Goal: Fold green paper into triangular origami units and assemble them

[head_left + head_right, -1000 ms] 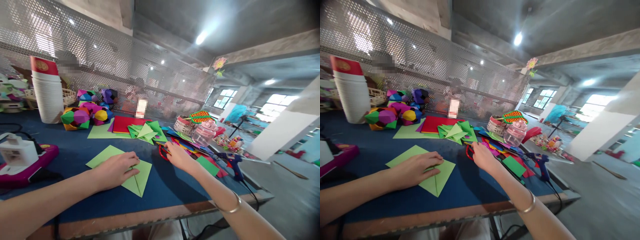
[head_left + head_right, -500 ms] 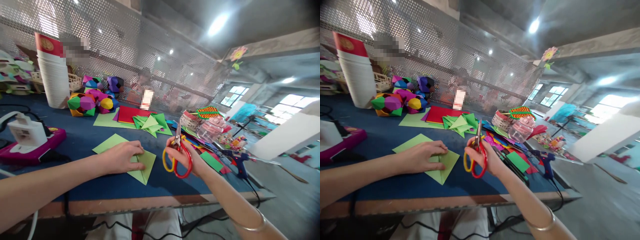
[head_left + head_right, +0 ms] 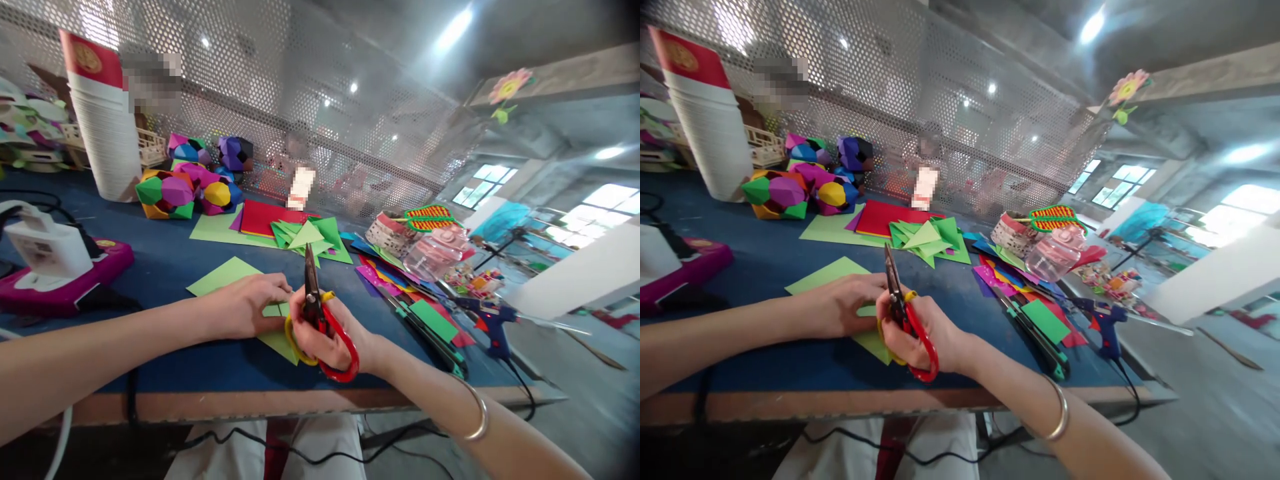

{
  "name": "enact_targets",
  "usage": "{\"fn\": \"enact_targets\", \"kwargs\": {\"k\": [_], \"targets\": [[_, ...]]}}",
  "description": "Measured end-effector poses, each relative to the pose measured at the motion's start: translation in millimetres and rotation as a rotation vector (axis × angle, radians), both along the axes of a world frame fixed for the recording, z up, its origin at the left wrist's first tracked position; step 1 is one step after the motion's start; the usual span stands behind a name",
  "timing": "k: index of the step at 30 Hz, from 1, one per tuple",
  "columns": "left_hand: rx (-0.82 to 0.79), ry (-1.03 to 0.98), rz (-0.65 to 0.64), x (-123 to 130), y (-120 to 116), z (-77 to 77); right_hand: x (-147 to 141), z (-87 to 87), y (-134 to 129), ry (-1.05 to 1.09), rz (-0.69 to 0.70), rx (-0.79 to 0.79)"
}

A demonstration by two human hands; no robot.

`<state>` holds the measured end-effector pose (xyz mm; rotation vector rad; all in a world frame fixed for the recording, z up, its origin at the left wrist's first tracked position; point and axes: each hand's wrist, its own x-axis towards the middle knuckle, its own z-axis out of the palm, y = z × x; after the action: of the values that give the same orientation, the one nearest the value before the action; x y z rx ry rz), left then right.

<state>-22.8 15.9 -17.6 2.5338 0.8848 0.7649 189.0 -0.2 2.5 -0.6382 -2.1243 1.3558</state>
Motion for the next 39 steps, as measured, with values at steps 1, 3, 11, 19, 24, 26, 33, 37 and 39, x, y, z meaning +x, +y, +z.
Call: {"fn": "enact_targets", "kwargs": {"k": [1, 3, 11, 19, 24, 26, 33, 37, 39], "targets": [[-0.014, 0.011, 0.003, 0.0, -0.2, 0.4, 1.8, 1.4, 3.4, -0.015, -0.004, 0.022], [-0.042, 0.053, 0.033, 0.0, -0.7, 1.8, 5.6, 3.0, 10.9, -0.031, -0.019, 0.053], [-0.034, 0.144, 0.086, -0.7, 0.5, 1.3, 22.8, -2.0, 47.1, -0.029, -0.082, 0.1], [-0.056, 0.143, 0.069, -1.8, -0.8, 2.6, 25.5, 2.0, 59.1, 0.011, -0.125, 0.063], [-0.075, 0.144, 0.083, 0.9, -1.1, 2.3, 6.7, -1.9, 17.0, 0.058, -0.013, -0.044], [-0.076, 0.126, 0.075, 1.7, -0.9, 1.6, 0.7, -4.8, 2.2, 0.064, 0.038, -0.103], [-0.052, 0.136, 0.081, -0.7, -1.1, 1.7, 11.7, -4.2, 27.4, 0.061, -0.042, -0.069], [-0.035, 0.145, 0.095, -1.3, -2.5, 3.2, 20.2, -4.8, 46.7, 0.08, -0.113, -0.041], [-0.052, 0.148, 0.096, -0.8, -3.1, 3.7, 16.7, -7.3, 40.7, 0.082, -0.112, -0.059]]}}
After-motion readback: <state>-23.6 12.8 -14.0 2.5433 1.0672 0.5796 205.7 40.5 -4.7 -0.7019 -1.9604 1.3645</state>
